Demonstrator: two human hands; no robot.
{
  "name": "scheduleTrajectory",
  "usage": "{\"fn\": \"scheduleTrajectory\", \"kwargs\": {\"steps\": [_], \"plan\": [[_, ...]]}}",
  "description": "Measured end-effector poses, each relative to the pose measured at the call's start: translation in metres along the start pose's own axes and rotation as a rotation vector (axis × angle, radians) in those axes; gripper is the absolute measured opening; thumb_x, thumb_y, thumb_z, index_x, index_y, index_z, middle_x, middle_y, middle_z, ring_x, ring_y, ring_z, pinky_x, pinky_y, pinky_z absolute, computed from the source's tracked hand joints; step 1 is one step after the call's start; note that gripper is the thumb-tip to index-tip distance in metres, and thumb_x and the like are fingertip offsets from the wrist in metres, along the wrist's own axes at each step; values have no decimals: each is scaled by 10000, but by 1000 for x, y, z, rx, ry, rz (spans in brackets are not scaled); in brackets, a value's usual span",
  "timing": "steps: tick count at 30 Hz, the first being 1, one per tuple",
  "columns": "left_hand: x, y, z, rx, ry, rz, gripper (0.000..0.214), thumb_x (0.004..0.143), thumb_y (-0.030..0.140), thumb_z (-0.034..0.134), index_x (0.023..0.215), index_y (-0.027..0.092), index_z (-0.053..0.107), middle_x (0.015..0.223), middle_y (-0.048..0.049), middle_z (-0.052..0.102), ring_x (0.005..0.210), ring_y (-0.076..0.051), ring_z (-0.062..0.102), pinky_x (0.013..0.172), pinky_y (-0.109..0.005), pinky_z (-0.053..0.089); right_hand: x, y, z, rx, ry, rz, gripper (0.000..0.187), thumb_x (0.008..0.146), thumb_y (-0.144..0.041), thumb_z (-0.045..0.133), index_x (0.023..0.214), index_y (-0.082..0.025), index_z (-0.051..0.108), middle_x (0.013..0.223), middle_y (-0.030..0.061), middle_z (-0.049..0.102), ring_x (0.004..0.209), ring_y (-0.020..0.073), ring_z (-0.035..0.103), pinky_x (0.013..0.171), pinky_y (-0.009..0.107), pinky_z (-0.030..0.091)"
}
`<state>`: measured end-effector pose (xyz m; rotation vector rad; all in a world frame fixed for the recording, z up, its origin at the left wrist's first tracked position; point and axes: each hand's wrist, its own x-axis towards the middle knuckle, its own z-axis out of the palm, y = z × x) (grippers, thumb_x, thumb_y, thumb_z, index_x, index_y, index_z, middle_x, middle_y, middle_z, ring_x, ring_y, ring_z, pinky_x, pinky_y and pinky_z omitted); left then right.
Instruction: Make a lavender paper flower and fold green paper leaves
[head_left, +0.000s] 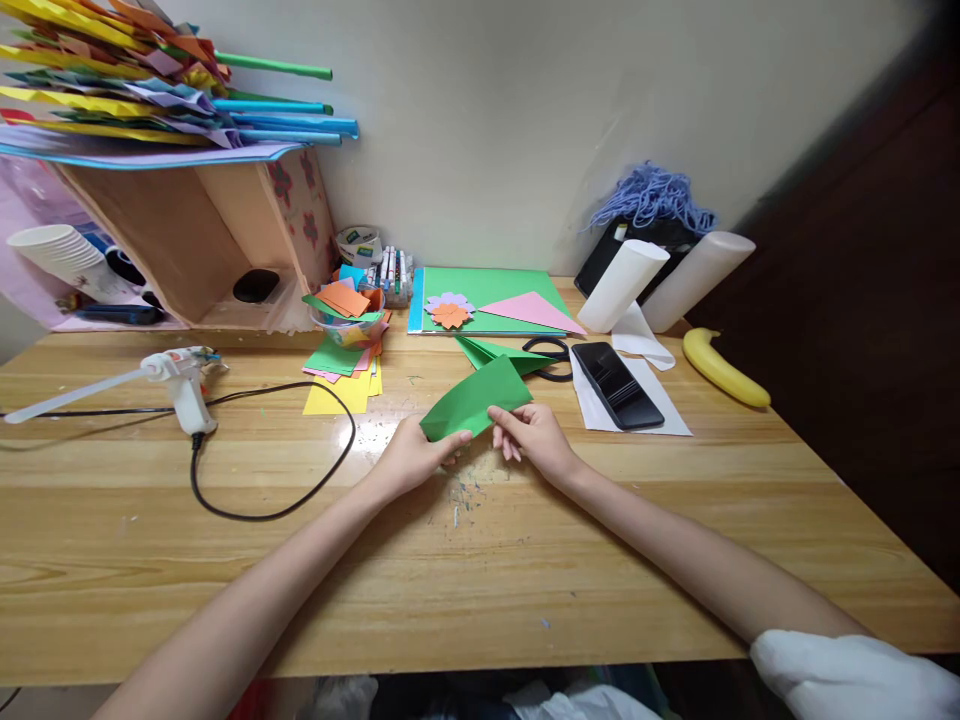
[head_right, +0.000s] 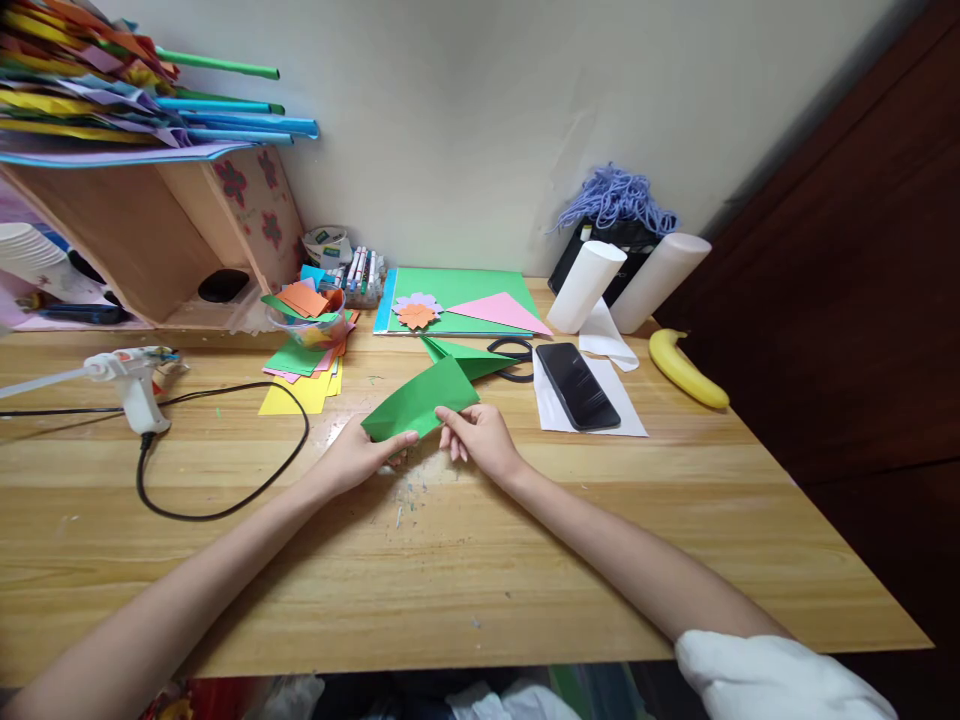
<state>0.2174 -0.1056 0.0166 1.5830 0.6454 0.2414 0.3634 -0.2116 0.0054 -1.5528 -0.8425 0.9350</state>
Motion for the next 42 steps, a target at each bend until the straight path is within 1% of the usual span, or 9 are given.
{"fn": "scheduleTrajectory", "kwargs": {"steps": [7, 9, 14, 18, 27, 32, 37, 40, 42], "plan": [[3, 5, -6, -102, -21, -110, 287, 659, 359, 658, 733, 111, 533, 573, -26, 595, 494, -114, 565, 483, -224, 456, 10, -2, -18, 118, 166, -106, 367, 734, -482, 571, 566, -160, 515, 489, 6, 573, 339, 60, 452, 302, 165, 306], [2, 7, -5, -106, -17, -102, 286, 665, 366, 653, 716, 110, 536, 573, -26, 594, 494, -110, 562, 502, -229, 467, 9, -2, -17, 162, 124, -97, 336, 732, -468, 579, 616, -155, 534, 565, 15, 608, 386, 64, 493, 342, 167, 368], [0, 6, -2, -66, -18, -15, 294, 682, 399, 631, 721, 118, 554, 589, -17, 591, 520, -111, 554, 538, -235, 475, 1, -3, -2, 155, -108, -15, 298, 641, -392, 683, 773, -138, 599, 722, 41, 661, 505, 91, 562, 465, 213, 469], [-1, 6, -1, -3, -68, 78, 277, 713, 394, 599, 739, 122, 556, 637, -23, 593, 535, -102, 544, 521, -209, 449, -5, -2, 7, 137, -133, 15, 285, 636, -389, 679, 724, -123, 623, 665, 35, 651, 489, 89, 546, 473, 220, 463], [-4, 8, -7, 157, -72, 104, 260, 746, 396, 547, 769, 137, 533, 570, 1, 555, 503, -104, 515, 461, -193, 395, -2, -2, -1, 51, -32, 19, 269, 631, -373, 676, 611, -111, 617, 586, 48, 638, 445, 89, 531, 454, 221, 447], [1, 10, -20, 251, -64, 90, 271, 741, 408, 549, 722, 139, 531, 563, -9, 568, 500, -110, 524, 452, -193, 392, 7, -1, -13, 81, 25, -22, 242, 623, -353, 684, 674, -134, 594, 592, 27, 641, 437, 86, 535, 433, 215, 443], [6, 8, -30, 301, 0, 41, 286, 729, 423, 557, 746, 138, 537, 577, -17, 592, 498, -121, 546, 438, -197, 395, 14, -1, -25, 124, 139, -32, 241, 621, -352, 688, 626, -145, 565, 549, 9, 612, 432, 80, 524, 412, 196, 437], [7, 8, -32, 322, 25, 73, 275, 726, 411, 566, 736, 136, 544, 580, -19, 600, 516, -122, 559, 455, -193, 404, 17, -1, -29, 190, 214, -68, 227, 664, -362, 658, 667, -145, 589, 575, 2, 597, 476, 79, 541, 454, 193, 462], [6, 9, -32, 334, 17, 99, 276, 726, 407, 567, 685, 135, 552, 563, -21, 598, 509, -119, 553, 455, -190, 400, 18, 0, -30, 239, 194, -71, 245, 693, -390, 630, 748, -152, 608, 656, 10, 612, 539, 89, 572, 507, 206, 491]]}}
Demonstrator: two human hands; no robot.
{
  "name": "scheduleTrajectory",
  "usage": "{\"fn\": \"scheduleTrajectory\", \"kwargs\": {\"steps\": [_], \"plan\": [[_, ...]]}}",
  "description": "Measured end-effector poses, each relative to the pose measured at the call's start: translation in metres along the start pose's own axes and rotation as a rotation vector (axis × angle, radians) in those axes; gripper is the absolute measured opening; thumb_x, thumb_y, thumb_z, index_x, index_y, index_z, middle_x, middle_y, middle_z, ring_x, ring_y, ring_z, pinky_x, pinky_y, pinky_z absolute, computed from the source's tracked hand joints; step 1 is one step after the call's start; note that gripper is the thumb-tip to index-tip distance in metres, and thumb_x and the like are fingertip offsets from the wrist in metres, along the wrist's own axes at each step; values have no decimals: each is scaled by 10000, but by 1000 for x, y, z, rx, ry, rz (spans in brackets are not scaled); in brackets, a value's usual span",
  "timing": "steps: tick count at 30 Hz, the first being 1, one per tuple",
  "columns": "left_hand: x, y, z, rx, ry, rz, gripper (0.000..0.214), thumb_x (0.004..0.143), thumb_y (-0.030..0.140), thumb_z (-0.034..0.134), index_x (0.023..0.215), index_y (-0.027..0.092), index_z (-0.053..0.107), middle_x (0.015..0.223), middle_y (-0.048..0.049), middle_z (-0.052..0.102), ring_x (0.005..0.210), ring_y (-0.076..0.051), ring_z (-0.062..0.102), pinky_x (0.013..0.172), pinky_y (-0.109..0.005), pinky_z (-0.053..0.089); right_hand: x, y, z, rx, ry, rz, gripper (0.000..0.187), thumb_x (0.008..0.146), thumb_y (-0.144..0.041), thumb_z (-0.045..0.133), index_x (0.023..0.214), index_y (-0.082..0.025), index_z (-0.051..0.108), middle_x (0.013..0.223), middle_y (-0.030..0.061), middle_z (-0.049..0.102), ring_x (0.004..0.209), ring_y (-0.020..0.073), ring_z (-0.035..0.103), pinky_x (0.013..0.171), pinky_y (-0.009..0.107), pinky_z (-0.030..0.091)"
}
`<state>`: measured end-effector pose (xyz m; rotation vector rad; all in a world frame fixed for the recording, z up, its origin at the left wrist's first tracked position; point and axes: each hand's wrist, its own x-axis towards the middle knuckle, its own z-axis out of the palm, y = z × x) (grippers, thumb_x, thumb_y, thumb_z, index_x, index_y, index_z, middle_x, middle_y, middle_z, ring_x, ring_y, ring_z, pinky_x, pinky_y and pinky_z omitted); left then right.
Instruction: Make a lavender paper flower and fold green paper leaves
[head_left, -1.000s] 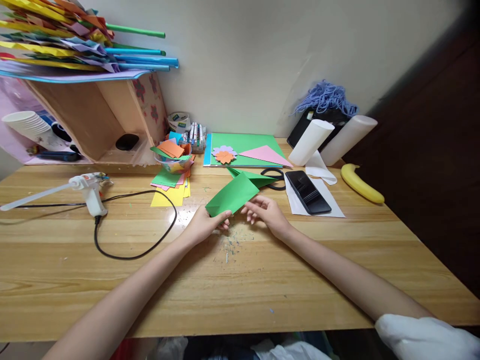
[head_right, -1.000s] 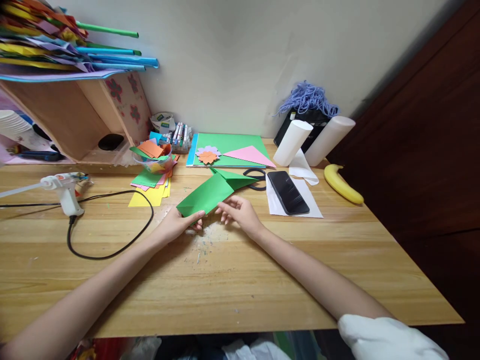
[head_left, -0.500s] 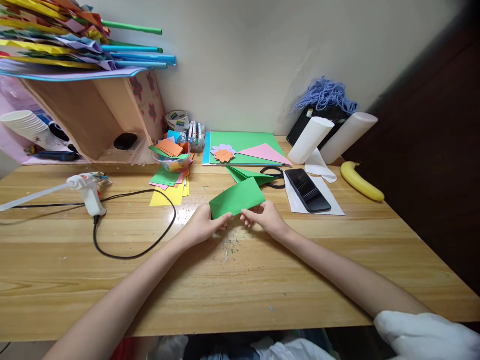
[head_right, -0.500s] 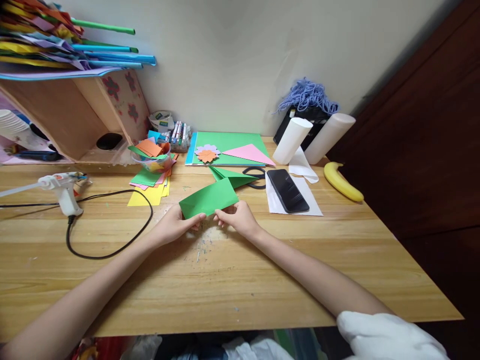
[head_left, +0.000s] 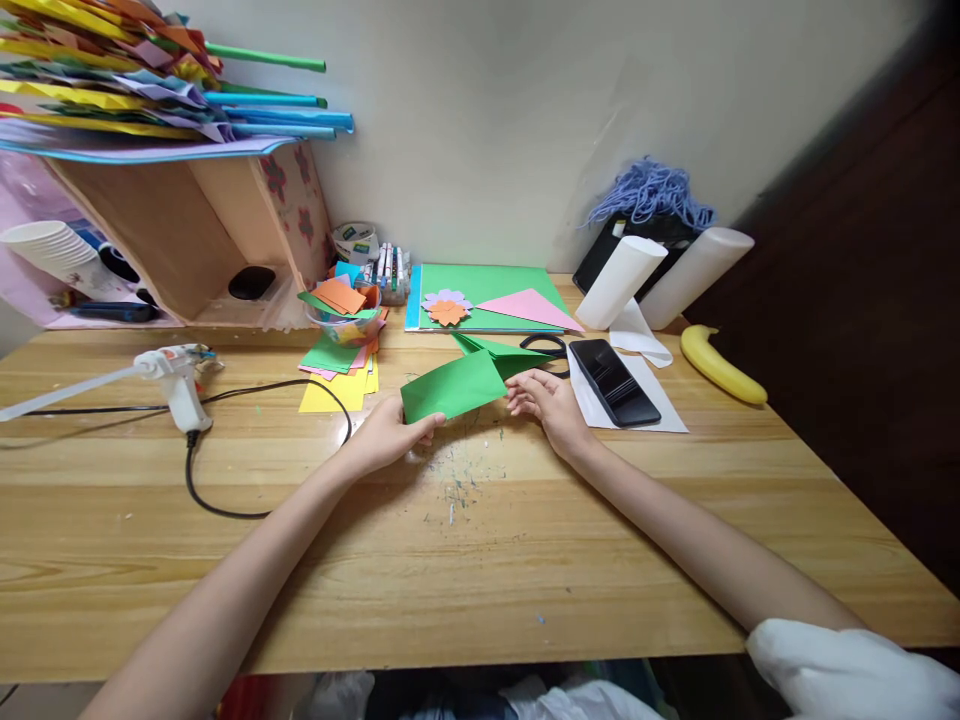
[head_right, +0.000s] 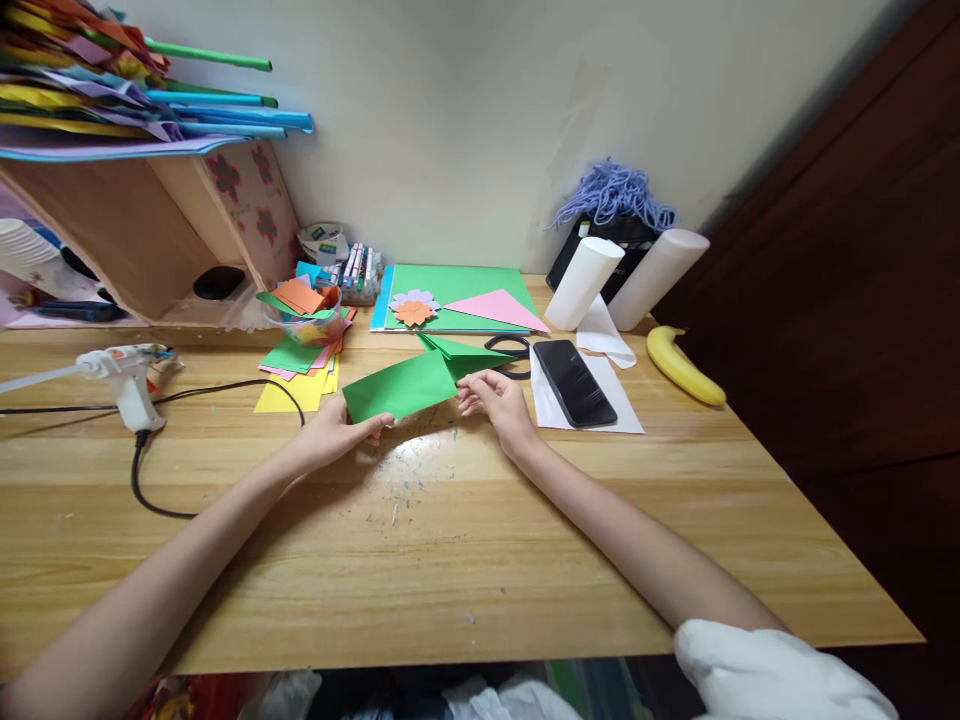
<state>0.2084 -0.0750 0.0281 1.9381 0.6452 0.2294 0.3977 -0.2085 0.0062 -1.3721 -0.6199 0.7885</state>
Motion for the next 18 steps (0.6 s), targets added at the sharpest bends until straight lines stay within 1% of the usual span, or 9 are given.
{"fn": "scheduleTrajectory", "kwargs": {"steps": [3, 5, 6, 9, 11, 14, 16, 18], "plan": [[-1, 3, -1, 18, -33, 23, 308, 722, 402, 572, 578, 130, 550, 519, -25, 589, 480, -113, 535, 448, -189, 388, -2, 1, 2, -2, -125, 79, 298, 670, -405, 653, 822, -152, 610, 709, 18, 628, 569, 99, 592, 526, 217, 502], [-2, 5, 0, 1, -38, 18, 299, 715, 390, 582, 574, 128, 559, 512, -24, 590, 477, -114, 535, 444, -189, 388, -7, 1, 6, -44, -223, 116, 297, 642, -382, 686, 791, -137, 610, 680, 22, 638, 537, 94, 583, 508, 211, 491], [-3, 6, 0, -15, -29, 11, 290, 713, 385, 586, 584, 127, 563, 517, -23, 594, 483, -116, 539, 450, -190, 395, -9, 1, 8, -61, -250, 119, 285, 636, -369, 695, 768, -131, 609, 670, 25, 644, 522, 89, 576, 501, 208, 485], [-5, 10, 5, -93, -2, -20, 267, 704, 375, 600, 619, 123, 575, 548, -25, 607, 522, -123, 560, 501, -202, 439, -16, -1, 15, -70, -242, 105, 256, 644, -355, 691, 714, -127, 598, 666, 35, 661, 497, 81, 567, 493, 207, 478], [-5, 11, 10, -199, -1, -32, 234, 686, 353, 622, 691, 121, 593, 610, -32, 628, 564, -129, 576, 545, -220, 472, -20, -1, 19, -65, -217, 87, 255, 649, -358, 686, 701, -128, 589, 664, 38, 664, 494, 82, 569, 485, 207, 477], [-6, 10, 16, -346, 8, -34, 239, 653, 311, 649, 794, 124, 601, 708, -46, 648, 615, -142, 594, 575, -249, 504, -24, -2, 23, -62, -220, 62, 257, 658, -355, 681, 718, -127, 580, 672, 41, 671, 495, 85, 575, 481, 205, 479], [-6, 9, 18, -341, 29, -19, 224, 647, 293, 648, 783, 121, 605, 716, -49, 649, 617, -146, 596, 567, -251, 506, -25, -2, 25, -66, -237, 61, 258, 664, -354, 677, 731, -126, 578, 681, 45, 676, 497, 86, 578, 485, 209, 483], [-6, 7, 17, -252, 55, 16, 183, 650, 281, 636, 719, 114, 603, 662, -39, 638, 587, -142, 588, 538, -232, 488, -27, -2, 26, -85, -254, 71, 261, 665, -358, 676, 727, -122, 583, 685, 53, 679, 495, 90, 579, 487, 217, 485]]}}
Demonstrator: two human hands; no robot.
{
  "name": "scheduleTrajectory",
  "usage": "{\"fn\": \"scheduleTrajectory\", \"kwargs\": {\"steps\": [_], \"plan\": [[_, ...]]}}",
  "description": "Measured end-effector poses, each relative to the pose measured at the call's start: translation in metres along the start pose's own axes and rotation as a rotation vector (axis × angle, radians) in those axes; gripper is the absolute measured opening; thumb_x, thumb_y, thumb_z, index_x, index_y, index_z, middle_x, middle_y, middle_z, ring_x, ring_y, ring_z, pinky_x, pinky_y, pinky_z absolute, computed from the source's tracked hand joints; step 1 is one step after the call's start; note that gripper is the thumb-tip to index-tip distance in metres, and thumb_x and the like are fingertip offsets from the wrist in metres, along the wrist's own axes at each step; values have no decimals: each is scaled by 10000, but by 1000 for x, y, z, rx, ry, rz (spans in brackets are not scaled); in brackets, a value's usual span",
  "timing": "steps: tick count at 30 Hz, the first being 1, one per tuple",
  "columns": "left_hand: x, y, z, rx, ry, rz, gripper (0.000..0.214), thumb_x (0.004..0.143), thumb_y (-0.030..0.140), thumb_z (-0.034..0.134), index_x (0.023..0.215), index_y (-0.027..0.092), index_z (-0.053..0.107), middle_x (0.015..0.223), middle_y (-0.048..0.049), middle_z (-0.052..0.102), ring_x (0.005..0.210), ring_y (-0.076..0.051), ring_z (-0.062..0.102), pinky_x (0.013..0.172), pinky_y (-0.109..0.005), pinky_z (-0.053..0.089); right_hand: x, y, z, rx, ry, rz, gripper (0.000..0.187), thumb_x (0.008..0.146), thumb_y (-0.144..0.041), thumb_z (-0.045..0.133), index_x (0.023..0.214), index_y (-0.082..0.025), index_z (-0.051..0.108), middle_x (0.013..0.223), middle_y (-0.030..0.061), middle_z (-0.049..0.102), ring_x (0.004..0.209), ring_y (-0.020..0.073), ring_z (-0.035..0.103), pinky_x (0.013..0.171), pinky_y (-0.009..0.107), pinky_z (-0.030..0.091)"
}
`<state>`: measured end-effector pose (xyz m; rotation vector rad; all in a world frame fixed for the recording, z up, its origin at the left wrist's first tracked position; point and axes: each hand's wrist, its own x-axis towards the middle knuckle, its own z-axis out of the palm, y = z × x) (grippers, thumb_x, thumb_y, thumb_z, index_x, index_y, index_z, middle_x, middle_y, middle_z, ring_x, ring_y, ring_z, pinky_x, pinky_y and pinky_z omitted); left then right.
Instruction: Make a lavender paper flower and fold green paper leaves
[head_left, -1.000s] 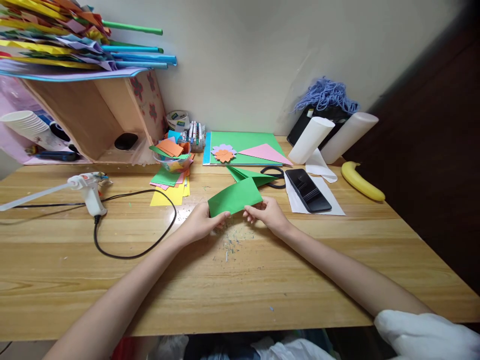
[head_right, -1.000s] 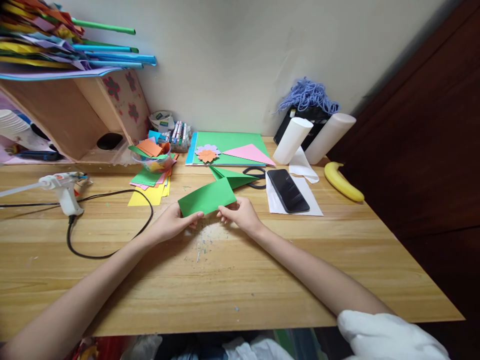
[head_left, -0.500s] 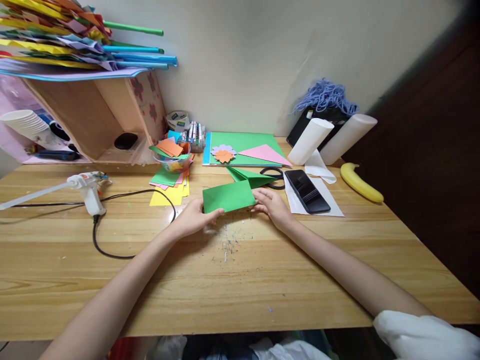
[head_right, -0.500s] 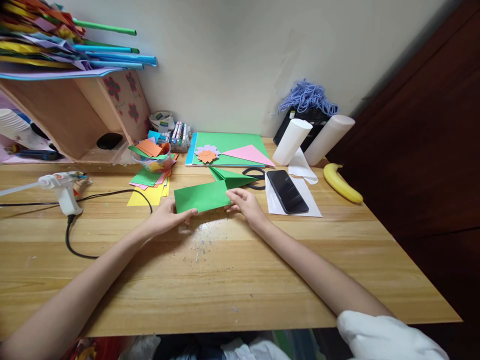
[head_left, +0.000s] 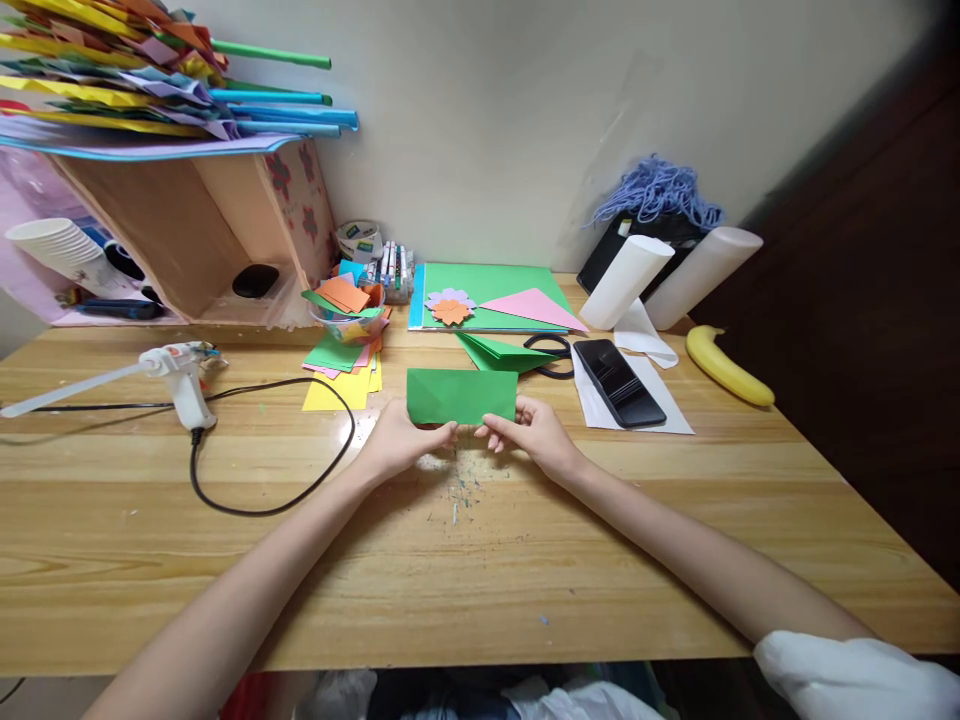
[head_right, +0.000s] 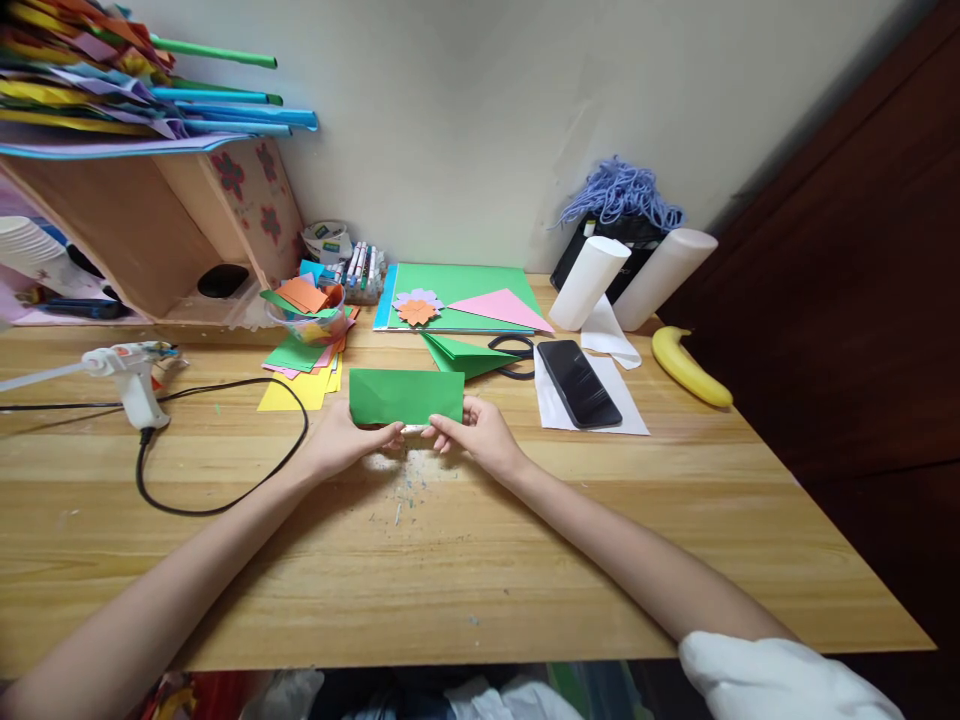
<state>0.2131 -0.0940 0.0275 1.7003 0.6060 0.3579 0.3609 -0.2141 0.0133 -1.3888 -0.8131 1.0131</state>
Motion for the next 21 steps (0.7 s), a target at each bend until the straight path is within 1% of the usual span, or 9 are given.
{"fn": "scheduleTrajectory", "kwargs": {"steps": [3, 6, 9, 13, 16, 18, 20, 21], "plan": [[1, -4, -4, 146, 51, 52, 178, 655, 279, 615, 619, 109, 577, 566, -22, 607, 525, -135, 570, 474, -202, 436, -1, -2, 2, -45, 0, 12, 269, 658, -361, 680, 690, -106, 603, 668, 68, 678, 478, 91, 571, 475, 221, 478], [5, -8, -10, 195, 98, 15, 207, 651, 304, 609, 604, 104, 583, 544, -29, 611, 509, -150, 579, 430, -196, 403, 0, -2, 1, -71, 5, 11, 276, 664, -358, 676, 658, -87, 622, 650, 83, 674, 468, 89, 565, 463, 215, 470], [9, -12, -17, 144, 92, -14, 201, 653, 309, 607, 641, 108, 602, 569, -43, 634, 541, -170, 611, 453, -205, 430, 3, 0, -3, -58, 16, 11, 278, 666, -354, 673, 653, -79, 630, 657, 92, 676, 466, 88, 564, 461, 212, 470], [14, -13, -26, 50, 176, -61, 181, 617, 295, 638, 647, 124, 591, 582, -49, 643, 541, -183, 629, 488, -238, 481, 8, 2, -9, -39, 41, 20, 274, 657, -350, 680, 632, -82, 631, 670, 98, 682, 461, 83, 558, 454, 207, 462], [17, -13, -33, -25, 237, -100, 201, 603, 303, 650, 667, 124, 584, 570, -44, 633, 514, -184, 622, 471, -259, 492, 10, 3, -13, -28, 78, 17, 265, 650, -348, 685, 637, -90, 627, 673, 94, 684, 462, 82, 556, 454, 206, 462], [19, -14, -37, -54, 310, -114, 228, 595, 320, 658, 675, 123, 576, 571, -40, 624, 498, -173, 608, 455, -257, 483, 11, 4, -15, -26, 98, 5, 265, 654, -351, 682, 646, -92, 626, 687, 96, 685, 467, 80, 556, 459, 204, 464], [22, -14, -38, -97, 349, -116, 269, 616, 368, 642, 694, 120, 574, 602, -45, 624, 512, -162, 601, 473, -260, 482, 11, 5, -17, -26, 99, 0, 272, 658, -359, 678, 648, -93, 621, 701, 100, 686, 465, 76, 554, 460, 204, 464], [23, -14, -38, -124, 339, -109, 297, 644, 404, 618, 716, 119, 577, 625, -50, 624, 535, -160, 601, 496, -263, 484, 11, 5, -17, -30, 87, 3, 277, 660, -364, 675, 649, -93, 618, 703, 101, 686, 464, 77, 555, 461, 207, 465]]}}
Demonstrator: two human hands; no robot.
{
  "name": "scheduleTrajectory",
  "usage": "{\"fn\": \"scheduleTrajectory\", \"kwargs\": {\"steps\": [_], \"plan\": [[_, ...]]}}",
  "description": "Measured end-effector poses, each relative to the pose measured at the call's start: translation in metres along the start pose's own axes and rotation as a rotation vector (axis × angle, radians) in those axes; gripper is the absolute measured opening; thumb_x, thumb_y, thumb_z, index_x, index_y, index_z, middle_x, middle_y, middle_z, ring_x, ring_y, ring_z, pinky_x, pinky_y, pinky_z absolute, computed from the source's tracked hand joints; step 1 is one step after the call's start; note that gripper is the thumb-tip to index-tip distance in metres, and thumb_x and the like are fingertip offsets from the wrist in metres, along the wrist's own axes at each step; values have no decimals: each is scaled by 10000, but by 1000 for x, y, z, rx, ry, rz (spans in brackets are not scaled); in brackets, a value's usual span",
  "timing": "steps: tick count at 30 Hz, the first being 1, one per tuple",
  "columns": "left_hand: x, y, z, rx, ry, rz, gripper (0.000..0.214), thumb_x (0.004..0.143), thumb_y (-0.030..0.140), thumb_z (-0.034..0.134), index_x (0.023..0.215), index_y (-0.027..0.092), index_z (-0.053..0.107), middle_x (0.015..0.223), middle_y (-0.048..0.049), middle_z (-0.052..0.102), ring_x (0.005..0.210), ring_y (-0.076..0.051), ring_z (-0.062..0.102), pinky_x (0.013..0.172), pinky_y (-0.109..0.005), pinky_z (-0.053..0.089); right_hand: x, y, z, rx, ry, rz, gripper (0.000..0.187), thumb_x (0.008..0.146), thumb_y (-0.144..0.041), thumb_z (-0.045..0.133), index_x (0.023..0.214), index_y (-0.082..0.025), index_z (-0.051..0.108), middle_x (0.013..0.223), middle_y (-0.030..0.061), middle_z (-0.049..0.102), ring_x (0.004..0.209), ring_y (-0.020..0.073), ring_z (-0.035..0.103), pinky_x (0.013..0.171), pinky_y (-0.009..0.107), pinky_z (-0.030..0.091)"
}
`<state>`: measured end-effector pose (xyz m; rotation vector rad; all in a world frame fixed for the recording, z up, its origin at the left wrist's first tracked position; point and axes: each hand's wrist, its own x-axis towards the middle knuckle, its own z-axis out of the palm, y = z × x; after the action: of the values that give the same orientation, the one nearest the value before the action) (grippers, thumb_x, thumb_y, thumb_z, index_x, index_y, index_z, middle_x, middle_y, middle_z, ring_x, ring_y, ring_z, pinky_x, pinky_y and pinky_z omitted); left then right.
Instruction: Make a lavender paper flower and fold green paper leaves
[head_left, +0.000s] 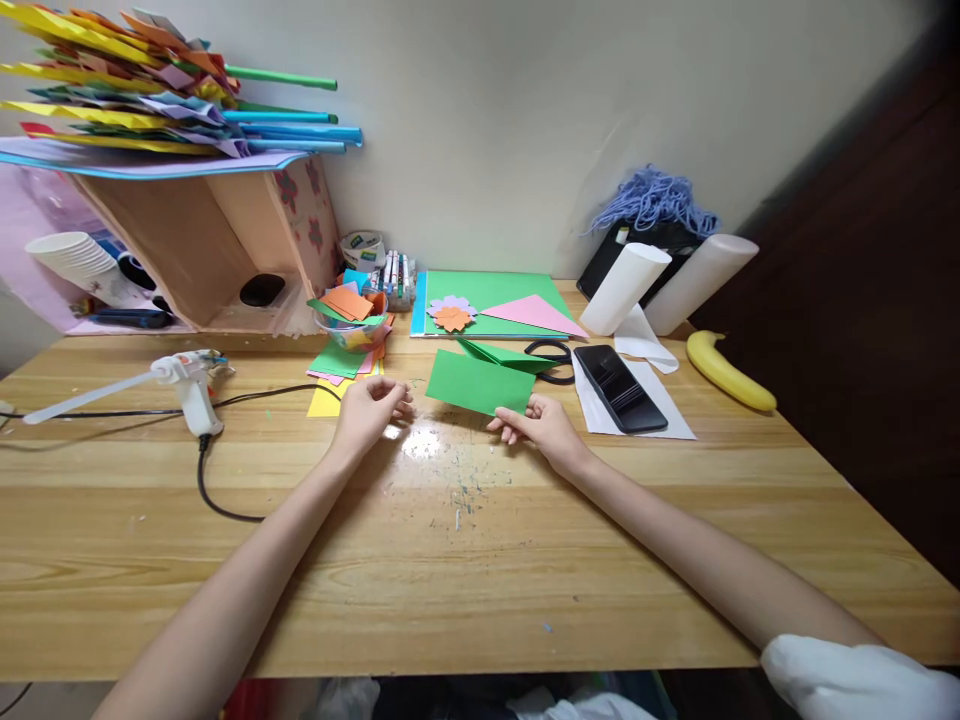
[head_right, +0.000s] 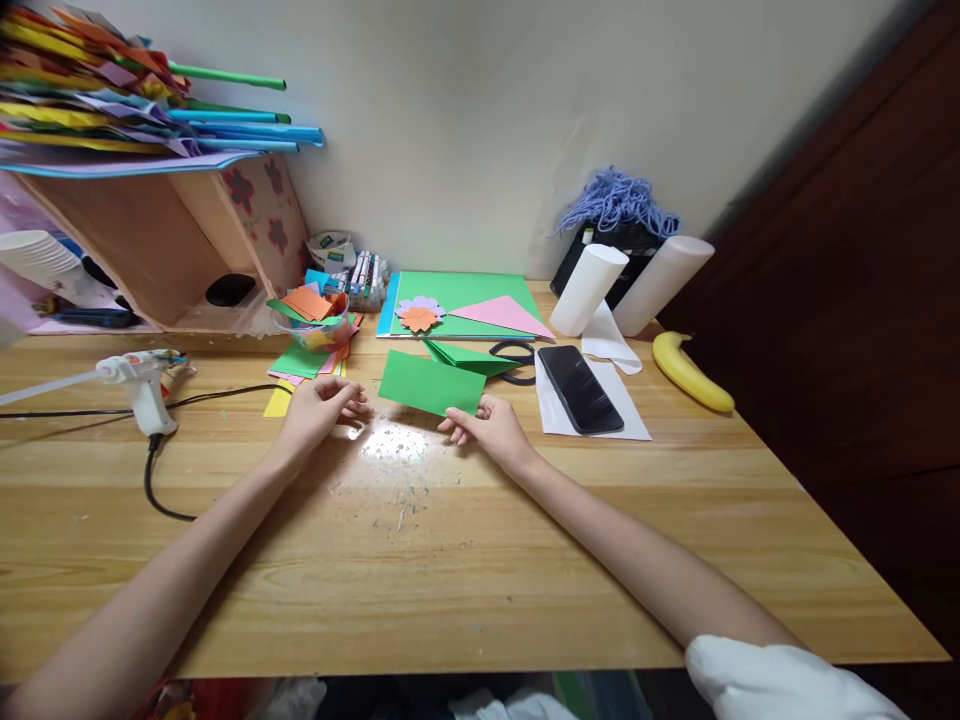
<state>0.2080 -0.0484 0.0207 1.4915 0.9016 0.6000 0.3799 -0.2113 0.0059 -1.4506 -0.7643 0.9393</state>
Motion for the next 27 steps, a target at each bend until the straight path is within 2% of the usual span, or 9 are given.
{"fn": "scheduleTrajectory", "kwargs": {"steps": [3, 6, 9, 12, 15, 19, 22, 27], "plan": [[-2, 2, 4, -18, -102, 70, 354, 724, 471, 532, 784, 125, 582, 696, -42, 609, 616, -145, 585, 567, -249, 464, -1, 1, 1, -27, -84, 35, 293, 664, -380, 668, 670, -93, 610, 706, 106, 686, 475, 97, 576, 478, 233, 480], [-7, 1, 9, 130, -172, 213, 311, 751, 437, 527, 653, 142, 530, 608, 17, 508, 562, -96, 476, 518, -193, 369, -1, 3, 3, -38, -138, 63, 296, 669, -385, 663, 738, -102, 610, 731, 96, 685, 555, 134, 615, 536, 269, 503], [-10, -2, 10, 280, -185, 297, 366, 772, 402, 513, 527, 149, 413, 509, 47, 352, 497, -75, 347, 465, -191, 267, 1, 5, 2, -35, -47, -35, 276, 688, -371, 648, 836, -140, 612, 810, 59, 674, 690, 145, 624, 624, 275, 502], [-9, -5, 8, 319, -151, 329, 372, 778, 402, 506, 521, 151, 410, 509, 45, 343, 501, -79, 345, 471, -197, 266, 4, 7, -3, -67, 43, -159, 197, 695, -351, 646, 764, -171, 608, 774, 18, 645, 703, 133, 599, 643, 259, 482], [-7, -8, 7, 263, -75, 265, 329, 779, 445, 491, 647, 147, 534, 604, 14, 482, 574, -108, 461, 506, -200, 344, 5, 9, -6, -145, 99, -238, 211, 640, -329, 693, 598, -167, 565, 732, 19, 604, 672, 137, 574, 593, 250, 463], [-10, -6, 14, 67, -31, 20, 432, 752, 540, 487, 900, 138, 544, 857, -86, 591, 760, -187, 583, 513, -226, 440, 4, 10, -5, -178, 235, -374, 246, 587, -292, 730, 520, -166, 529, 747, 39, 578, 692, 149, 557, 559, 247, 450], [-19, -1, 25, -131, -120, -108, 473, 741, 549, 509, 960, 130, 510, 950, -136, 602, 825, -210, 608, 603, -278, 496, 0, 8, -2, -186, 269, -446, 212, 623, -255, 711, 530, -170, 541, 728, 39, 581, 686, 147, 553, 567, 252, 445], [-33, 9, 37, -379, -321, -121, 420, 734, 428, 605, 1018, 132, 514, 1119, -148, 573, 1000, -224, 570, 881, -361, 442, -9, 3, 5, -180, 239, -480, 198, 643, -226, 703, 525, -170, 553, 682, 24, 568, 663, 135, 543, 571, 248, 434]]}}
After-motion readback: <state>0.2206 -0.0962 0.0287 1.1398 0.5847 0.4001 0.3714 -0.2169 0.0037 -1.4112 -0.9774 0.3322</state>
